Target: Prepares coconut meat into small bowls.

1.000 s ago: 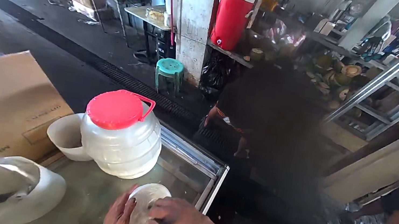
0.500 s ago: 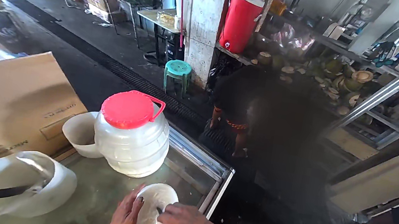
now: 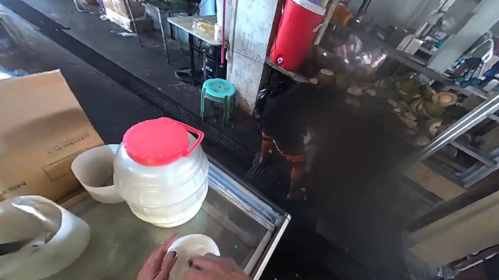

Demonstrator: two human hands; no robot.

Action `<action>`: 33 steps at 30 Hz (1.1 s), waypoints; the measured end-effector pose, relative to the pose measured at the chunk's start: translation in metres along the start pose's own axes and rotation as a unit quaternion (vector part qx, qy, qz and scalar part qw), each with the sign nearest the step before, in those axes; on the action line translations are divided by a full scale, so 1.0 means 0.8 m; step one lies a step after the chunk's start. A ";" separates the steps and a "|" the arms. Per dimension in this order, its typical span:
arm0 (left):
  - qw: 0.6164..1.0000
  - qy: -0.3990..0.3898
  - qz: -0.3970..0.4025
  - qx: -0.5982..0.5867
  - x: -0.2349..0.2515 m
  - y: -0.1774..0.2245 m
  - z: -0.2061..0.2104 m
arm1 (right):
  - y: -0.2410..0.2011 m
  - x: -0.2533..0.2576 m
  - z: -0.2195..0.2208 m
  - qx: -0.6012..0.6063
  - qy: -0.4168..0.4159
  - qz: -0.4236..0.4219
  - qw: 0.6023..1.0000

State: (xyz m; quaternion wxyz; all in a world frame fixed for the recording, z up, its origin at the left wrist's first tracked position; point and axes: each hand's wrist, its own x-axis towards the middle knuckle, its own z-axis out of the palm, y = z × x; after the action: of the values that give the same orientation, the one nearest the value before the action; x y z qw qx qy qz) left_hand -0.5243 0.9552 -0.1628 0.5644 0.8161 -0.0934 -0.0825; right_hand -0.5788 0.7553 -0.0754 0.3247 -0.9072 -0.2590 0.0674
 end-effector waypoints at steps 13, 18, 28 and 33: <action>1.000 -0.004 0.000 0.025 -0.002 -0.001 -0.001 | 0.017 -0.019 -0.033 0.000 -0.052 0.057 0.997; 1.000 -0.015 0.015 0.009 0.002 -0.001 -0.002 | -0.003 -0.015 -0.007 0.018 -0.034 -0.012 0.999; 0.999 -0.018 0.026 0.017 0.000 -0.001 -0.003 | 0.002 -0.016 -0.001 -0.015 0.006 0.036 0.999; 0.999 -0.019 0.025 0.009 -0.004 -0.001 -0.005 | -0.003 -0.028 0.026 0.034 -0.002 -0.055 0.998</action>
State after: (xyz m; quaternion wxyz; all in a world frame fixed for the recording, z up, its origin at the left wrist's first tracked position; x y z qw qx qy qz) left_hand -0.5263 0.9598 -0.1618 0.5569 0.8168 -0.1256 -0.0830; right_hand -0.6051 0.7564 -0.0912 0.3583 -0.8799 -0.3062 0.0601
